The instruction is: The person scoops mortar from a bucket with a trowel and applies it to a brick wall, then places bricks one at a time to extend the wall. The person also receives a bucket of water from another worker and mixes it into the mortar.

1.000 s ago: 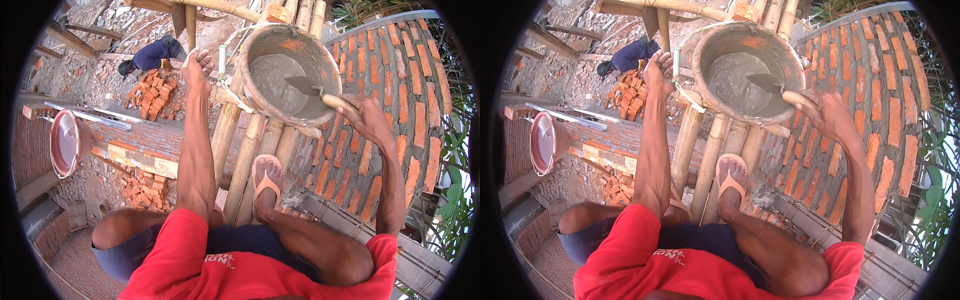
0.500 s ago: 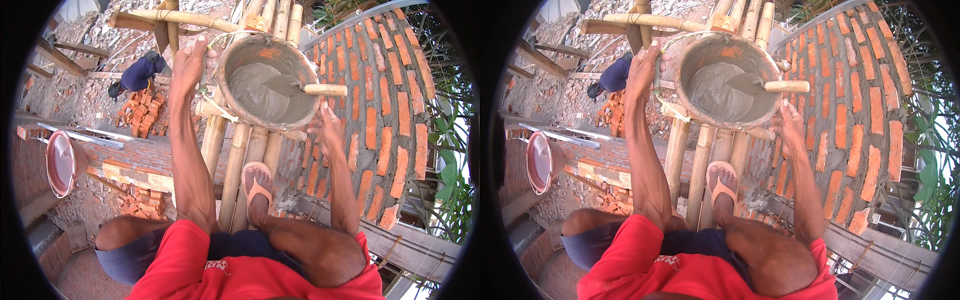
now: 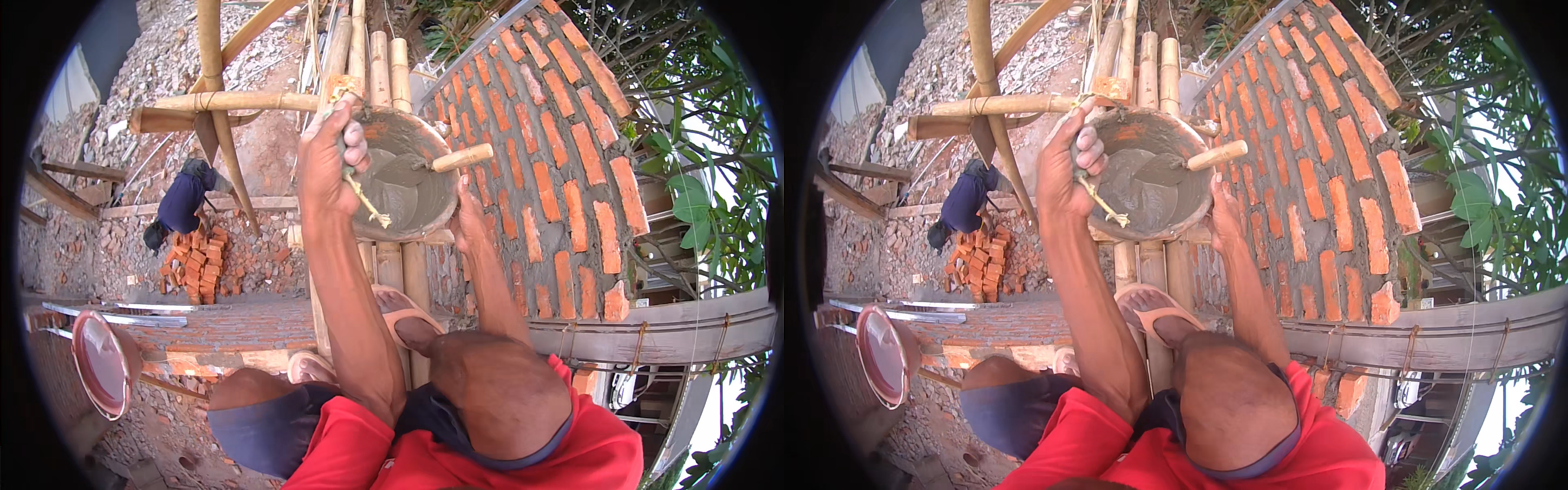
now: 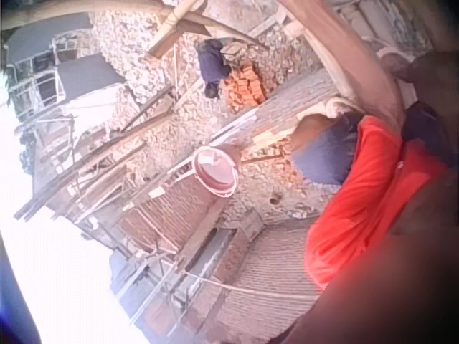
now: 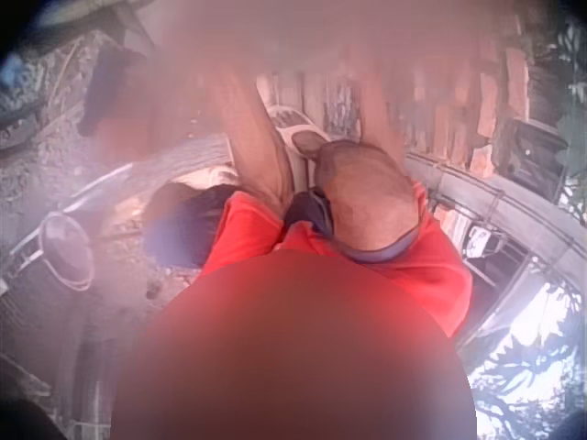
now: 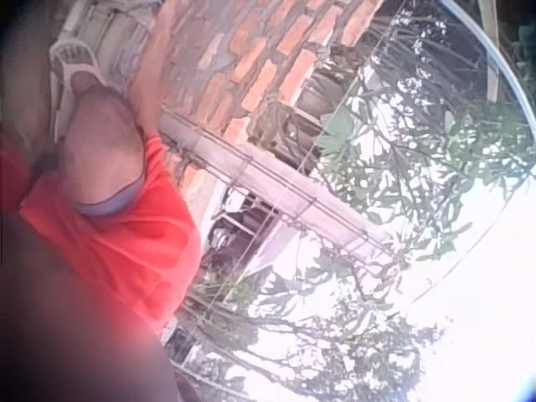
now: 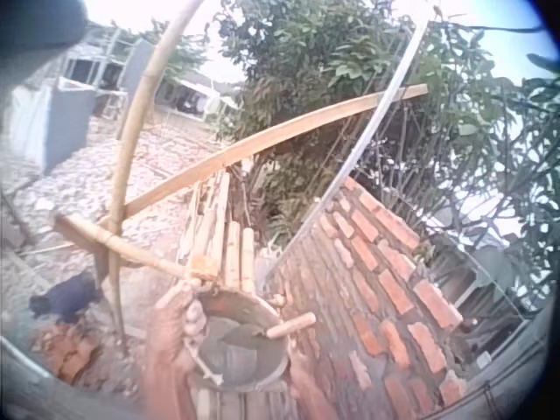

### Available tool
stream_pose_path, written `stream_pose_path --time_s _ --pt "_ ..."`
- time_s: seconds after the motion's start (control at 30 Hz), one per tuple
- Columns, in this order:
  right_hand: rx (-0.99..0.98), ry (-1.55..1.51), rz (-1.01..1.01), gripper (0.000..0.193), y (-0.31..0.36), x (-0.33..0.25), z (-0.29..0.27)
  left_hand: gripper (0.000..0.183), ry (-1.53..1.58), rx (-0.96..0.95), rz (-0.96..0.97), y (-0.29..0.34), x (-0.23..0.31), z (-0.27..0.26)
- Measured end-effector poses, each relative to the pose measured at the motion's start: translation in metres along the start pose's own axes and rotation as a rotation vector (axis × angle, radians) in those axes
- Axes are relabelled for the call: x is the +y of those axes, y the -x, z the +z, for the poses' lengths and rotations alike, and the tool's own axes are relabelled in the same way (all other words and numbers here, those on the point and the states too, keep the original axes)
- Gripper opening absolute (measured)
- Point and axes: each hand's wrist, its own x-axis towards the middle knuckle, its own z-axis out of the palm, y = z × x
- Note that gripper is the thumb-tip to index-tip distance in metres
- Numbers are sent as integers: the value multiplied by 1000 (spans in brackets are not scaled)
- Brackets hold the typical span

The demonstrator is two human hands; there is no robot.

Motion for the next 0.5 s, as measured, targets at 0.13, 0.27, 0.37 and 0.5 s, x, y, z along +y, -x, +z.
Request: stream_pose_path --time_s 0.13,0.27,0.37,0.5 --pt "-118 -124 -111 84 -16 -17 -11 34 694 -511 -309 -8 -31 29" --pt "-200 52 -325 71 -49 -44 -22 35 699 -460 -280 -1 -46 41" --pt "-427 99 -190 63 -69 -49 3 35 648 -325 -272 10 -42 50" --pt "-464 198 -367 56 -71 -57 38 35 687 -359 -199 22 -29 64"
